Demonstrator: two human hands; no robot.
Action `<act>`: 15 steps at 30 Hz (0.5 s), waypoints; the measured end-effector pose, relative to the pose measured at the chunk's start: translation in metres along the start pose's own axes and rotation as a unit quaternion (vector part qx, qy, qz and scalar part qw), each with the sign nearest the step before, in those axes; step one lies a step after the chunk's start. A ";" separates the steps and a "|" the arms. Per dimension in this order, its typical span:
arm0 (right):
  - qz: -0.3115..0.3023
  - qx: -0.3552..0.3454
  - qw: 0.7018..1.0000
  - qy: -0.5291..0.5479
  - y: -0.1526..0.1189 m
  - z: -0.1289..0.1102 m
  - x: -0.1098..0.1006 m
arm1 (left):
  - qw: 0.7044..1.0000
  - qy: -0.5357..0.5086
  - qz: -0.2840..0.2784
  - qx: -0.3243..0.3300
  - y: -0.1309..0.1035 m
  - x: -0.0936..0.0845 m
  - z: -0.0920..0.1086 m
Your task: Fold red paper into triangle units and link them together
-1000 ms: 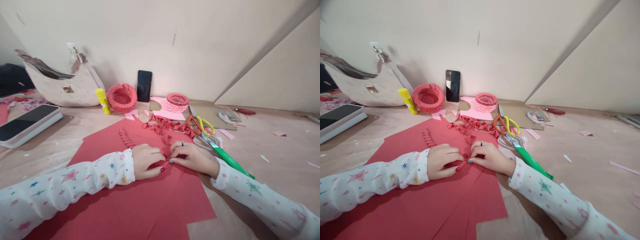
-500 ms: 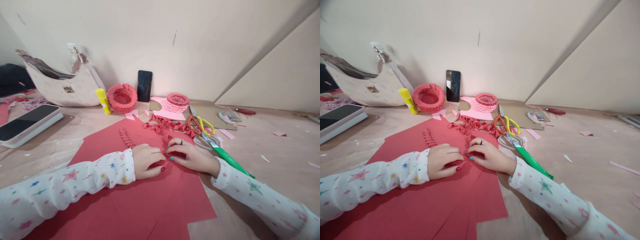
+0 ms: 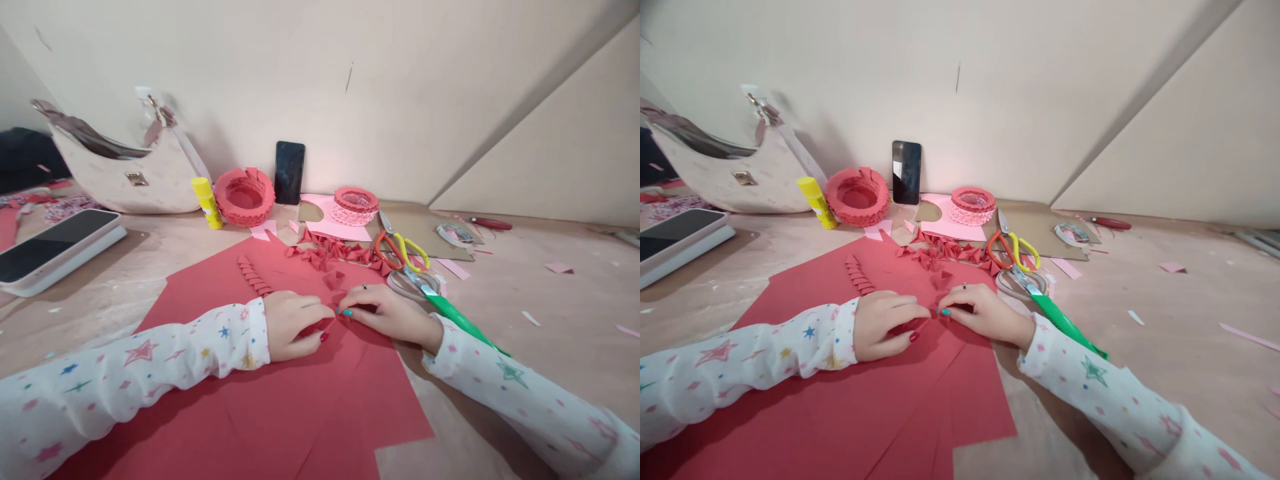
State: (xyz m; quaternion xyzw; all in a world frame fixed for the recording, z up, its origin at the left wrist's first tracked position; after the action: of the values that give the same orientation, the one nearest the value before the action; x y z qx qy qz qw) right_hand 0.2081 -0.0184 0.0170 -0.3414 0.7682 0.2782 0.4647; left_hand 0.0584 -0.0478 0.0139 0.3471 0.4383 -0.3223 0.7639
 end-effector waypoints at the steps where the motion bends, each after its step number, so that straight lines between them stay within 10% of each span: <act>1: 0.005 0.004 1.000 0.001 0.000 0.001 0.000 | 1.000 0.000 -0.002 0.000 0.000 0.000 0.000; 15: 0.041 0.010 0.994 -0.103 0.003 -0.005 -0.003 | 1.000 0.009 0.016 0.007 0.001 -0.002 0.001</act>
State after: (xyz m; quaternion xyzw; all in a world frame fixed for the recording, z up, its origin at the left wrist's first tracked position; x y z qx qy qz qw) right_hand 0.2035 -0.0195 0.0220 -0.2743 0.7323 0.3233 0.5328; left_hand 0.0586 -0.0479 0.0159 0.3624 0.4374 -0.3097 0.7626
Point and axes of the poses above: each hand's wrist, its own y-axis towards the middle knuckle, its own x-axis out of the palm, z = x × y, the point moved 4 cm from there along y, towards the middle knuckle, and after that the axes turned 11 degrees about -y, right-handed, at the moved point
